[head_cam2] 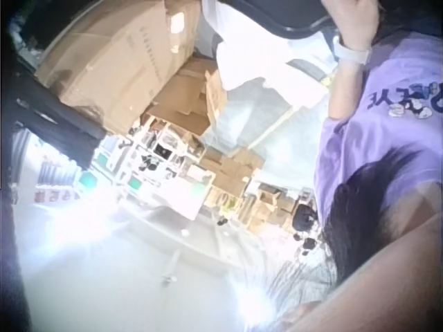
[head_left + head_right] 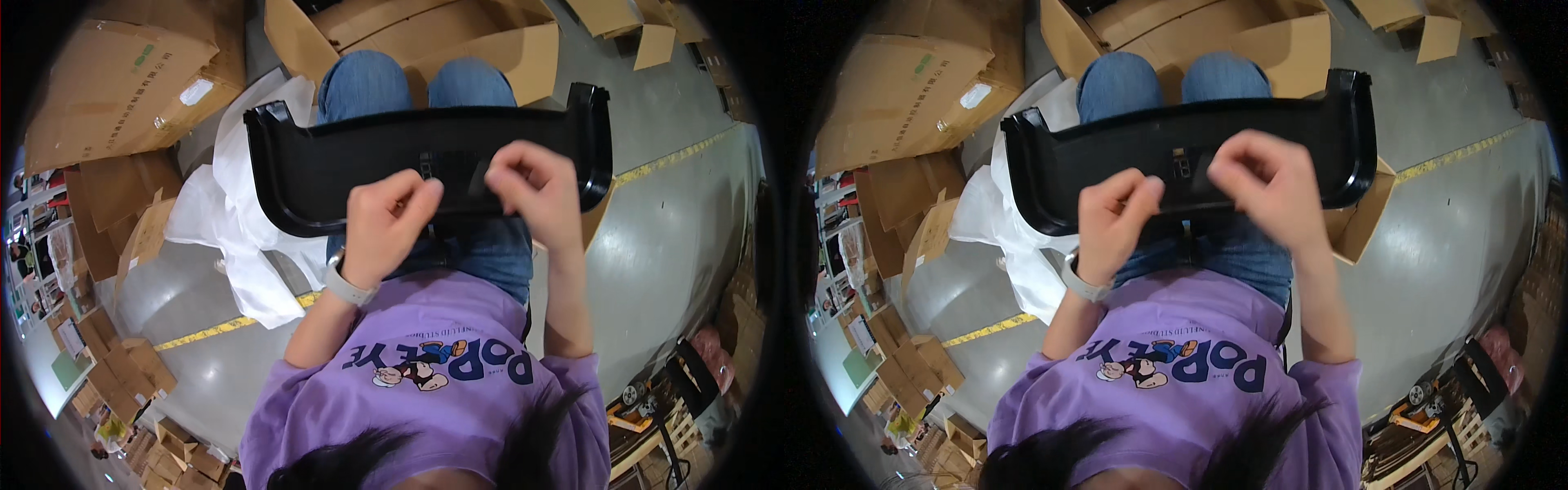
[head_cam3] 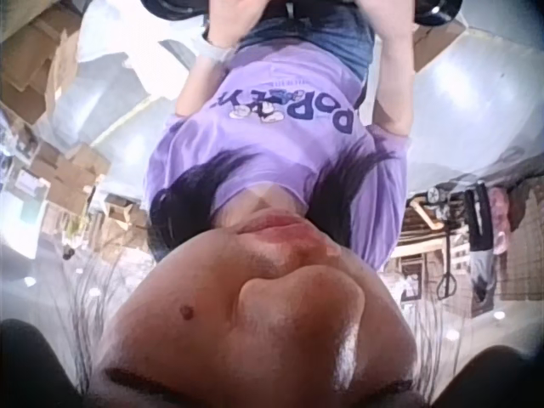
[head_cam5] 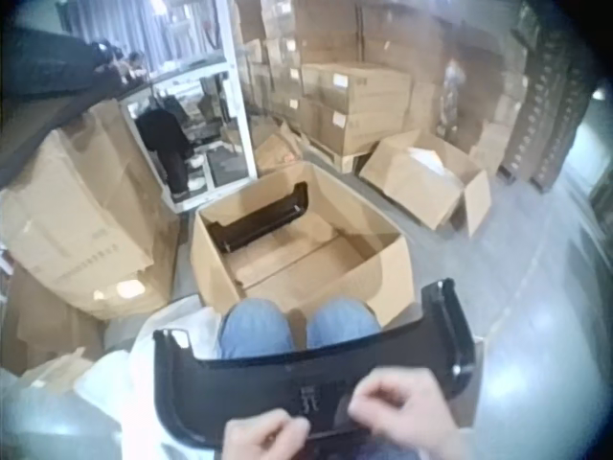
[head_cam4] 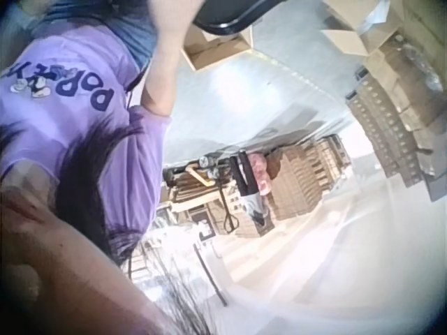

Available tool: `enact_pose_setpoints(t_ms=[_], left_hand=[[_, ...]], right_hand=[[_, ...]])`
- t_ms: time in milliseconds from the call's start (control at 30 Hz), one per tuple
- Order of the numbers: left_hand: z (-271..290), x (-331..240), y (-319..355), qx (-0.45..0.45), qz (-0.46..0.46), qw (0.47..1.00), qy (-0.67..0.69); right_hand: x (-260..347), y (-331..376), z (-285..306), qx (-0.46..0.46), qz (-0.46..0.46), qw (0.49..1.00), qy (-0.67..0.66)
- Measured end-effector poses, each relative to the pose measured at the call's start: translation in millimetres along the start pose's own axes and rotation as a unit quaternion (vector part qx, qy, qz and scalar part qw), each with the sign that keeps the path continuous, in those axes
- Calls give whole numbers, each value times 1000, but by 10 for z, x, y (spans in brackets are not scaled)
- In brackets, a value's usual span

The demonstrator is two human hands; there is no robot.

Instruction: The person peels the backing from adhesive pads, sticks them onto plastic components by hand, and stacks the completed components.

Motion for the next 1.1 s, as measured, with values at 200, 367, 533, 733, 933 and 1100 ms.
enact_pose_setpoints(t_ms=[200, 367, 533, 733, 933, 1100], left_hand=[[275, 123, 18, -56, 38, 997, 38], [312, 277, 33, -52, 77, 995, 26], [273, 351, 20, -38, 75, 996, 35], [292, 286, -22, -25, 81, 995, 43], [245, 367, -89, -12, 97, 995, 26], [231, 376, -37, -18, 112, 992, 56]], right_hand=[[-186, -317, 418, 22, -48, 968, 246], [-416, -411, 273, 106, -66, 964, 236], [-489, -421, 256, 102, -105, 962, 232], [-413, -421, 250, 87, -61, 963, 250], [-474, -467, 239, 64, -13, 946, 317], [-414, -418, 172, 55, 12, 929, 365]])
Point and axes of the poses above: each hand's wrist, its own y-axis away from the middle knuckle, its own z-axis out of the back of the hand, x = y × z, the point moved 5 cm from there along -y, towards the middle knuckle, and after that the axes turned 5 degrees about x, right-handed, at the moved point
